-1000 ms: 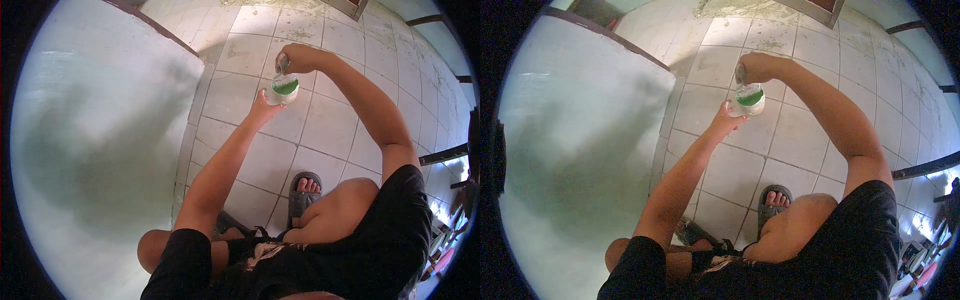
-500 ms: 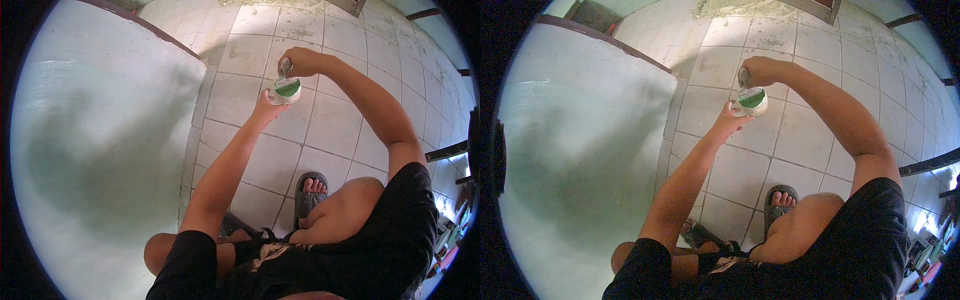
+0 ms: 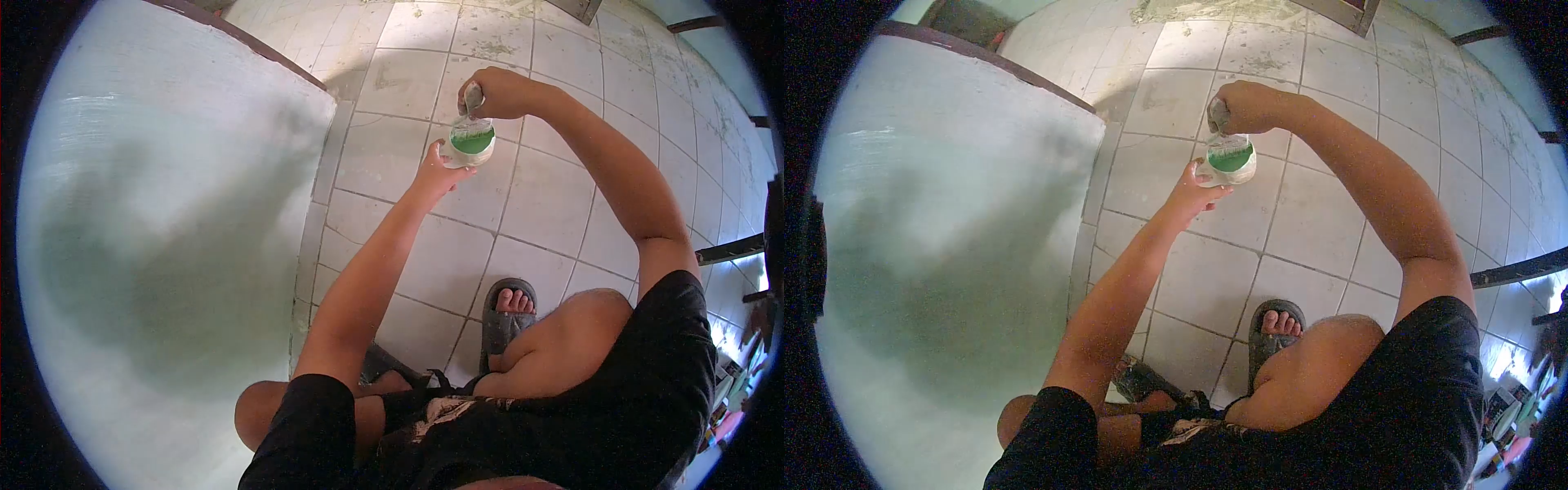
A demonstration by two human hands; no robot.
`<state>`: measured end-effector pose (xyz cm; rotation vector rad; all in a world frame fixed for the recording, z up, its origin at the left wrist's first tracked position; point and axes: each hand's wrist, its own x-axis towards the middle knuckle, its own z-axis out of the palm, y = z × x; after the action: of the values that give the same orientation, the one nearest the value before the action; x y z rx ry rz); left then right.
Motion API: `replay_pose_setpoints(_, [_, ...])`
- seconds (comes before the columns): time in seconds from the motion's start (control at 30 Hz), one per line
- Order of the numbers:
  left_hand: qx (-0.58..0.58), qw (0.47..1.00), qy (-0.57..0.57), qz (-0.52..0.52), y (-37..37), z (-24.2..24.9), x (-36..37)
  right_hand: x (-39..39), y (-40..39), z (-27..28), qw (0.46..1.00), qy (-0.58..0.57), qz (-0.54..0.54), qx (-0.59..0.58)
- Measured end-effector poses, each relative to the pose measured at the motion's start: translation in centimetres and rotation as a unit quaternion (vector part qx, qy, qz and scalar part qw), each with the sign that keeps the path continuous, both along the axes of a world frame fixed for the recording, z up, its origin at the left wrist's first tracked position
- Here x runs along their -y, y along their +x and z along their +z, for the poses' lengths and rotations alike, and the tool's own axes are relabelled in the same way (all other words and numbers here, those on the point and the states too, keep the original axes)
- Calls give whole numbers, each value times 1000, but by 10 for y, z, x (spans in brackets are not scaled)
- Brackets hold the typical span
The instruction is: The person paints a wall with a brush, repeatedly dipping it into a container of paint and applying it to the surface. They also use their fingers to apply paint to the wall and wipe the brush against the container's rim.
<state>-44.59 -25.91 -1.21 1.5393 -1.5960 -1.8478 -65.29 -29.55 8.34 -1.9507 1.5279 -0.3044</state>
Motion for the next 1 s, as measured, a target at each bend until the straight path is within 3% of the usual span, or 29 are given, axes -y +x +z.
replay_pose_setpoints(0.2, [-4,1000,-25,-8,-6,9,4,-10,2,7,999,-15,37,12])
replay_pose_setpoints(0.27, [44,963,-258,-63,-7,-21,17,-16,4,11,998,-25,52,13])
replay_pose_setpoints(0.3, [43,963,-259,-64,-9,-16,19,-19,5,12,997,-33,69,15])
replay_pose_setpoints(0.37, [-109,988,-91,-67,-13,-5,24,-21,3,8,996,-38,77,20])
replay_pose_setpoints(0.43, [-112,988,-82,-71,-12,-8,31,-25,-1,-1,995,-44,86,27])
replay_pose_setpoints(0.5, [-114,988,-73,-75,-10,-9,35,-29,-5,-11,983,-130,128,1])
replay_pose_setpoints(0.57, [-77,987,-90,-108,-8,-6,37,-31,-7,-17,985,-117,125,6])
replay_pose_setpoints(0.63, [-92,985,-95,-112,-7,-17,40,-34,-8,-13,986,-104,126,10])
replay_pose_setpoints(0.7, [-108,983,-109,-106,-8,-24,42,-36,-10,3,977,-167,132,9])
replay_pose_setpoints(0.77, [-40,978,-165,-123,-5,-18,41,-29,-12,29,984,-84,145,51])
replay_pose_setpoints(0.83, [46,940,-296,-165,3,-27,49,-27,-14,40,991,-88,89,50])
replay_pose_setpoints(0.93, [119,927,-269,-231,33,-5,60,-23,-19,57,994,-60,43,76])
replay_pose_setpoints(1.0, [180,901,-233,-320,62,50,68,-20,-22,59,990,-45,8,132])
